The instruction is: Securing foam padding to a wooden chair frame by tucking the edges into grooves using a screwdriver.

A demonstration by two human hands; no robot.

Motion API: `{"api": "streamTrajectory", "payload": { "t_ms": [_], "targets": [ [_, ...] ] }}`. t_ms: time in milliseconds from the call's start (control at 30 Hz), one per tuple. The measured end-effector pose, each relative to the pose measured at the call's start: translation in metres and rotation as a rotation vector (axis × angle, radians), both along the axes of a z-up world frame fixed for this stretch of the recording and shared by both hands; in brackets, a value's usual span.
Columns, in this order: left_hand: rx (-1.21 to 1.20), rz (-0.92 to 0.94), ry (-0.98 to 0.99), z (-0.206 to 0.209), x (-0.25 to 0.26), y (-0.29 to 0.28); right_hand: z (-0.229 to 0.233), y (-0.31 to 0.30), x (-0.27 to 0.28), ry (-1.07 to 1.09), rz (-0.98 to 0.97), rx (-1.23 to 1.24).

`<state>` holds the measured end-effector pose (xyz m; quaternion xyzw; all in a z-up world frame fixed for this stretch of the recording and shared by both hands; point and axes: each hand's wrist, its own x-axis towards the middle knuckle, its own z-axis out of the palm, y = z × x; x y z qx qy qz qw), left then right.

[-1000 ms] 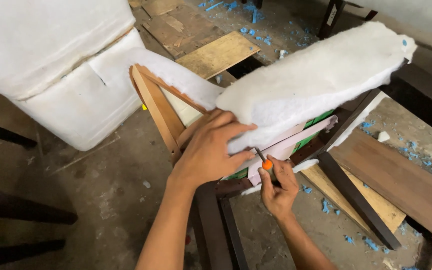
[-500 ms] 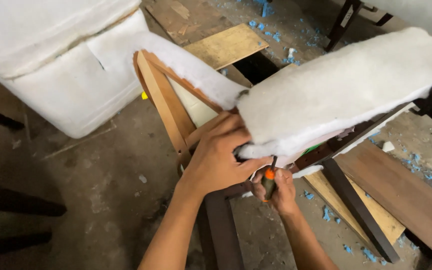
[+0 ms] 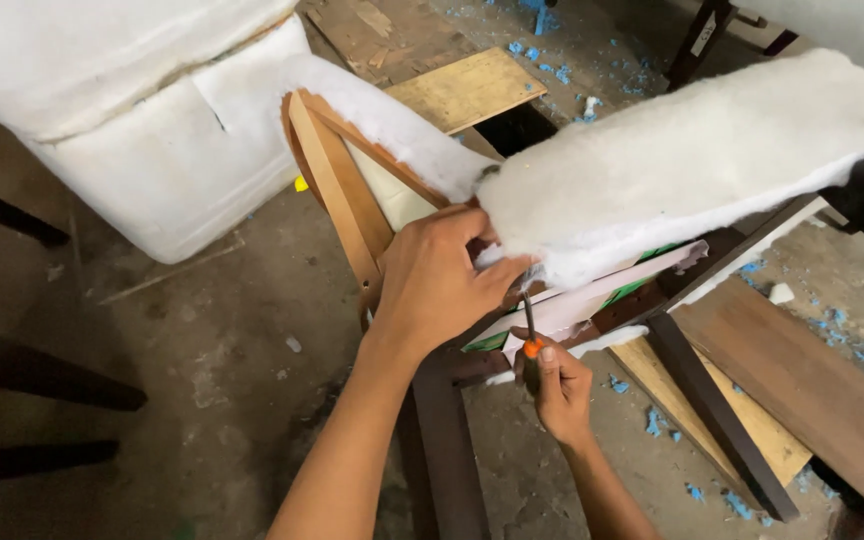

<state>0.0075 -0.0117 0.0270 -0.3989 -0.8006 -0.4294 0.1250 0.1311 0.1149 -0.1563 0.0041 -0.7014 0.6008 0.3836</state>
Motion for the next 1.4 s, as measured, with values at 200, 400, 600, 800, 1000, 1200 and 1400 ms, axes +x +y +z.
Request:
{"api": "streamTrajectory", "payload": {
  "t_ms": [200,400,600,800,1000,1200,1400],
  "targets": [
    [-0.162,-0.184,0.154,0.011,0.015,-0.007,0.015,-0.003,0.005,-0.03,-0.036,-0.056],
    [-0.118,-0.121,0.131,-0.017,0.012,0.011,-0.013,-0.015,0.006,-0.064,-0.193,-0.075],
    [-0.069,-0.041,-0.076,-0.014,0.006,0.002,0.0,-0.016,0.007,-0.052,-0.218,-0.059],
    [-0.062,0.008,-0.287,-0.02,0.003,0.003,-0.006,-0.02,0.006,-0.042,-0.262,-0.06],
    [-0.001,-0.073,-0.483,0.002,0.017,0.003,0.002,-0.012,0.002,0.014,-0.276,0.046],
    [0.083,-0.222,-0.302,-0.005,0.012,0.004,-0.007,-0.012,0.001,0.019,-0.268,0.064],
    [0.022,-0.163,-0.258,-0.003,0.011,-0.004,-0.017,-0.014,-0.005,0.012,-0.273,-0.021]
  ]
}}
